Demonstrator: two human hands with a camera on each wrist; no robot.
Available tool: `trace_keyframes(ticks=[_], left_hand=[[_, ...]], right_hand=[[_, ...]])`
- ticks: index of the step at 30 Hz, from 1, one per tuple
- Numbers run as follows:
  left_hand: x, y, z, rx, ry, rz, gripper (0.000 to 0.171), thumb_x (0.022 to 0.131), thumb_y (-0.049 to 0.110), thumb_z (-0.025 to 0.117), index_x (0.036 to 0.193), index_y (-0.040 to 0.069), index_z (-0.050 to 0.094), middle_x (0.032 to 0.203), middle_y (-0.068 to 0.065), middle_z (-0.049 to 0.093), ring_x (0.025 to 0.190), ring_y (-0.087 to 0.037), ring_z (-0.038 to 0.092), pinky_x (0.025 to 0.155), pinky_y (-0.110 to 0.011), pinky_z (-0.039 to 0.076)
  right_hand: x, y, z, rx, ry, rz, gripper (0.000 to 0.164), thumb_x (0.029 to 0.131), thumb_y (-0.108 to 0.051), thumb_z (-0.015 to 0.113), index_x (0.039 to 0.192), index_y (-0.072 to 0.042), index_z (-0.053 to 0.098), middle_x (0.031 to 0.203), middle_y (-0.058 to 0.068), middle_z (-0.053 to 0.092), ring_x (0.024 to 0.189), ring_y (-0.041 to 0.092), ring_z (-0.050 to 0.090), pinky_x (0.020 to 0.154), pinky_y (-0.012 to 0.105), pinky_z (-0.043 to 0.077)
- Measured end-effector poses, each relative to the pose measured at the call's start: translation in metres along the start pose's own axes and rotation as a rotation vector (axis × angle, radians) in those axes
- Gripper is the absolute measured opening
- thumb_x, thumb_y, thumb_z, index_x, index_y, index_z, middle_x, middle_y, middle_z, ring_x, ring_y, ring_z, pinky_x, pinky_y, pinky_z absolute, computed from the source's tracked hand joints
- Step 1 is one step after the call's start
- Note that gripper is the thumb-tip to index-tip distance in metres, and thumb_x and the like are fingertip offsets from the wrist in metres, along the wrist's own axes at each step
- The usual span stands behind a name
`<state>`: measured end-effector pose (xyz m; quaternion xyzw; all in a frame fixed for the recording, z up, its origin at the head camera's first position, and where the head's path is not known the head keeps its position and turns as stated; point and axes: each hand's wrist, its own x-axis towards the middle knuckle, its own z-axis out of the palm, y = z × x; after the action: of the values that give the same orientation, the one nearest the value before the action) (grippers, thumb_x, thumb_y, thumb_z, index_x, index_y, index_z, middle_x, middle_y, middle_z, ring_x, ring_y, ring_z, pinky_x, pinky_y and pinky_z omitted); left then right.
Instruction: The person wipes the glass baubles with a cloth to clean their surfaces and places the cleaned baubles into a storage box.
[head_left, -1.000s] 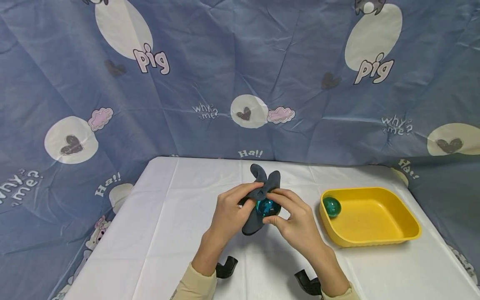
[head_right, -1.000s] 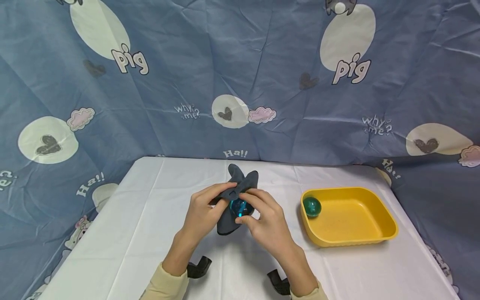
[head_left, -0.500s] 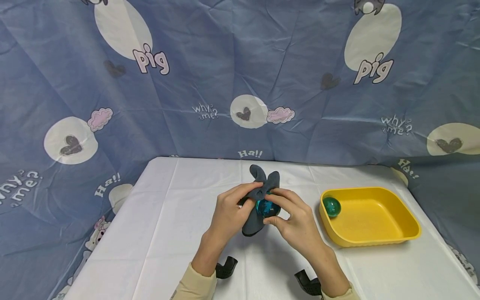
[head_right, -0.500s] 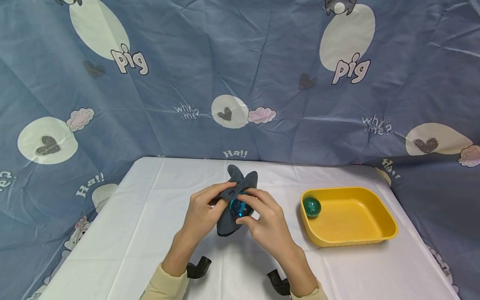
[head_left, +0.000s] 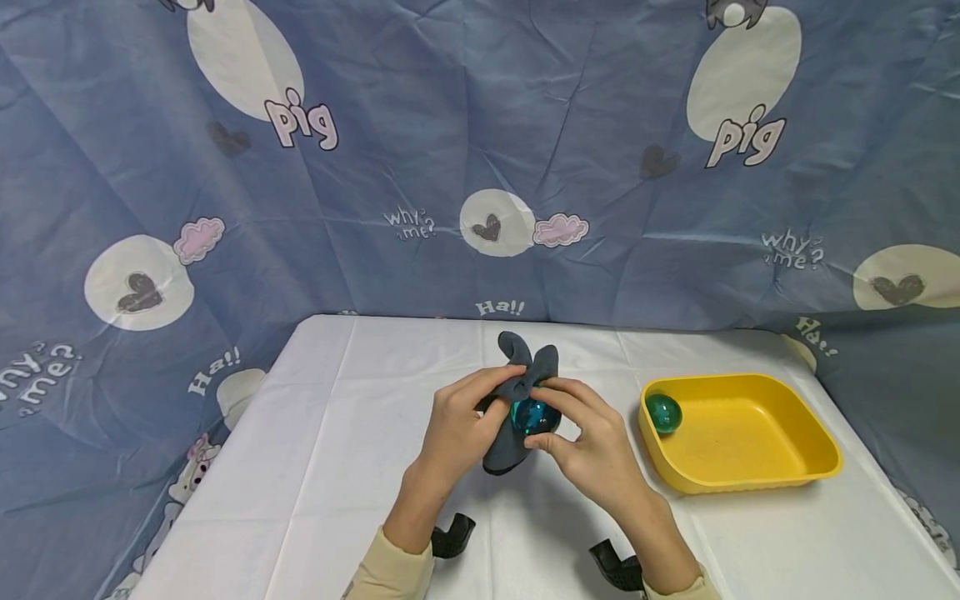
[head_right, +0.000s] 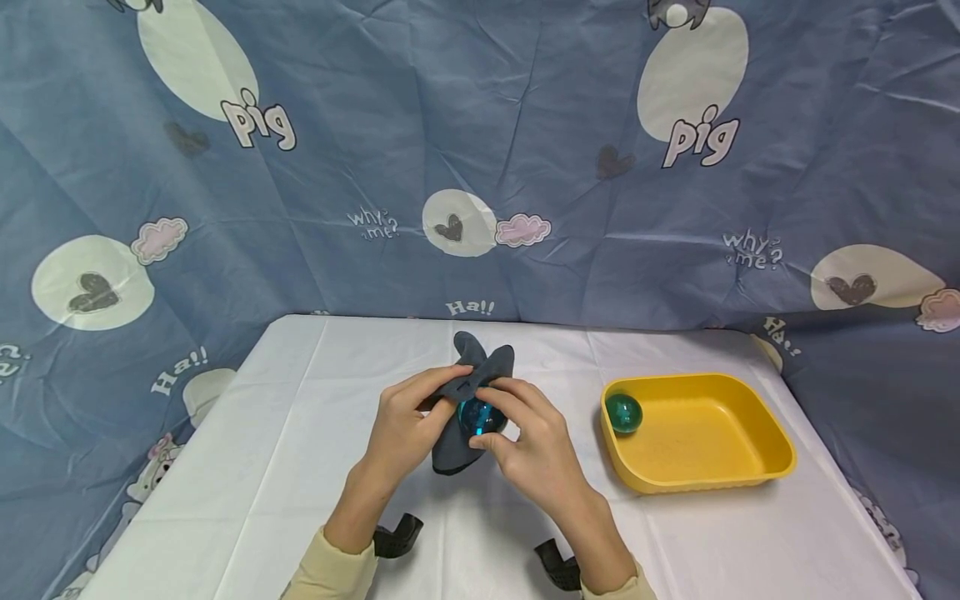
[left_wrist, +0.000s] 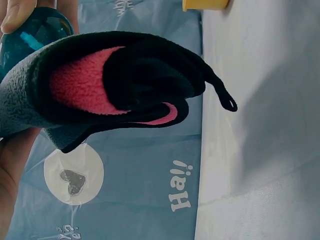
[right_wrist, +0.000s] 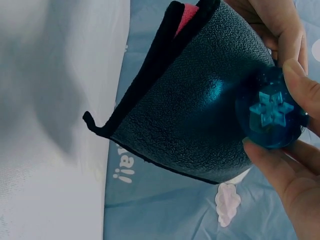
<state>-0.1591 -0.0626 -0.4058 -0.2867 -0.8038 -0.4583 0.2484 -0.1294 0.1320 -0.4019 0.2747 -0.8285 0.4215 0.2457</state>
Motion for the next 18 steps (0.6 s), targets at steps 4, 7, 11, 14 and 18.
trace_keyframes(ticks=[4, 7, 11, 14, 18], left_hand=[[-0.0001, 0.0002, 0.0000, -0.004, -0.004, 0.001, 0.035, 0.097, 0.007, 0.059, 0.128, 0.022, 0.068, 0.119, -0.001, 0.072, 0.094, -0.009, 0.072, 0.070, -0.015, 0.057], [0.0003, 0.0010, -0.0004, -0.006, -0.004, 0.005, 0.036, 0.097, 0.007, 0.059, 0.128, 0.021, 0.068, 0.119, -0.001, 0.072, 0.094, -0.009, 0.073, 0.070, -0.015, 0.057], [0.0000, 0.0010, -0.0005, -0.006, -0.002, 0.009, 0.036, 0.096, 0.007, 0.059, 0.128, 0.021, 0.068, 0.118, -0.001, 0.072, 0.093, -0.008, 0.073, 0.070, -0.014, 0.057], [-0.0005, 0.0004, -0.0001, -0.008, -0.003, 0.009, 0.036, 0.096, 0.007, 0.060, 0.128, 0.022, 0.068, 0.118, -0.001, 0.072, 0.092, -0.008, 0.072, 0.069, -0.014, 0.057], [-0.0009, 0.0002, 0.0001, -0.011, -0.005, 0.013, 0.036, 0.096, 0.006, 0.059, 0.128, 0.021, 0.068, 0.119, -0.001, 0.072, 0.092, -0.008, 0.073, 0.069, -0.014, 0.057]], right_hand=[[0.0000, 0.0001, 0.0002, 0.013, -0.002, 0.005, 0.054, 0.070, -0.016, 0.090, 0.121, -0.013, 0.071, 0.124, 0.001, 0.066, 0.117, 0.019, 0.063, 0.104, 0.014, 0.045], [-0.0002, 0.0004, 0.0004, 0.019, -0.001, 0.004, 0.054, 0.071, -0.016, 0.089, 0.121, -0.013, 0.071, 0.123, 0.001, 0.066, 0.116, 0.019, 0.064, 0.104, 0.014, 0.046], [-0.0003, 0.0003, 0.0006, 0.022, -0.002, 0.002, 0.054, 0.071, -0.016, 0.089, 0.121, -0.013, 0.070, 0.123, 0.001, 0.066, 0.115, 0.020, 0.064, 0.103, 0.015, 0.046], [-0.0004, 0.0002, 0.0005, 0.023, -0.005, 0.008, 0.054, 0.071, -0.016, 0.089, 0.122, -0.014, 0.070, 0.123, 0.000, 0.066, 0.115, 0.019, 0.064, 0.103, 0.014, 0.046], [-0.0007, 0.0001, 0.0005, 0.040, -0.005, 0.012, 0.054, 0.072, -0.016, 0.088, 0.122, -0.013, 0.070, 0.122, 0.001, 0.066, 0.114, 0.018, 0.065, 0.099, 0.015, 0.049]])
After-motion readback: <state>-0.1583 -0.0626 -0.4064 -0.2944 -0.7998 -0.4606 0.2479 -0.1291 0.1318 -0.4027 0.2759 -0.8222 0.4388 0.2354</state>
